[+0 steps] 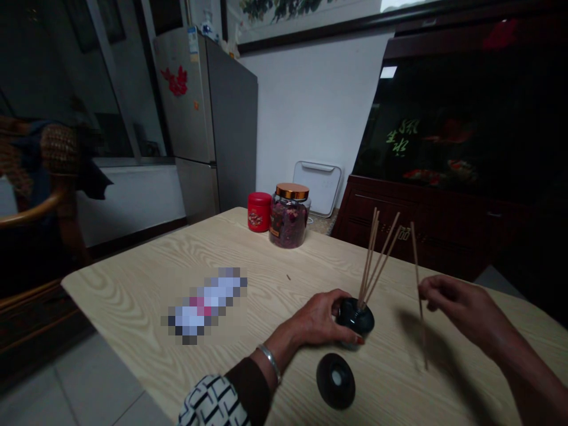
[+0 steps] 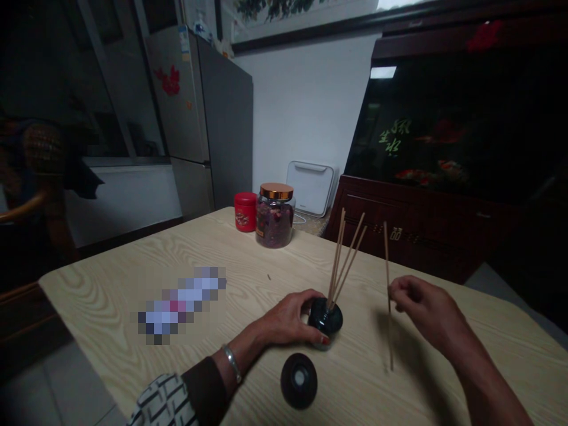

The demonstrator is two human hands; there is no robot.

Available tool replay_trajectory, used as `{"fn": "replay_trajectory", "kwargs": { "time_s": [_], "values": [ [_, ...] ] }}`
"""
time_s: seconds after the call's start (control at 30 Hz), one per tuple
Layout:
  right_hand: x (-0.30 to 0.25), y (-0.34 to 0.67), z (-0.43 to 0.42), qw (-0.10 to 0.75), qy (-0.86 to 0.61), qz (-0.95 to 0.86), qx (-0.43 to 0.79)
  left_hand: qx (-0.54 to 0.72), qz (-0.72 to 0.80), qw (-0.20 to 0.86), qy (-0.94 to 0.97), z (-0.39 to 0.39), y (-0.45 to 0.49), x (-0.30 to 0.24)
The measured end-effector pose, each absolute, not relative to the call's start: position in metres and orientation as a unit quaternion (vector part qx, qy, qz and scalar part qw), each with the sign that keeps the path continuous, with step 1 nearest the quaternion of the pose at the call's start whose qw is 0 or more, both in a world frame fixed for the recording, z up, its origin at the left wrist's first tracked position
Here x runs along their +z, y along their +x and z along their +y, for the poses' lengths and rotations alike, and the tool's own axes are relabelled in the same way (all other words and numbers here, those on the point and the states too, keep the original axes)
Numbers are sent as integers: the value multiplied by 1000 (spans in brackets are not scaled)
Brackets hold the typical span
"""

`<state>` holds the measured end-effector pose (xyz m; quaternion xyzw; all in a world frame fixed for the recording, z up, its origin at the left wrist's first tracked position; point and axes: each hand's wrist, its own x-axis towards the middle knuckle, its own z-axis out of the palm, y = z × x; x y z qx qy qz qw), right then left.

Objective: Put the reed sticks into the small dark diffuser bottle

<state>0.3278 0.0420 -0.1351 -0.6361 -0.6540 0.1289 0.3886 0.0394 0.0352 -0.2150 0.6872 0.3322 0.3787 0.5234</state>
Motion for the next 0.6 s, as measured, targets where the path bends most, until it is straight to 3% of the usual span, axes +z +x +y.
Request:
{"fn": "replay_trajectory", "kwargs": {
  "time_s": [0.17, 0.27, 0.4, 0.6],
  "values": [
    [-105, 292, 22, 642, -536, -491, 245, 378, 335, 520, 689, 38, 41, -220],
    [-100, 270, 13, 717, -476, -440, 258, 378, 331, 529, 684, 39, 41, -221],
    [-104, 254, 10, 734, -465, -440, 228, 382, 320, 540, 678, 38, 41, -220],
    [-113, 246, 8, 690, -516, -487, 141, 377, 331, 528, 685, 35, 40, -216]
  ]
}}
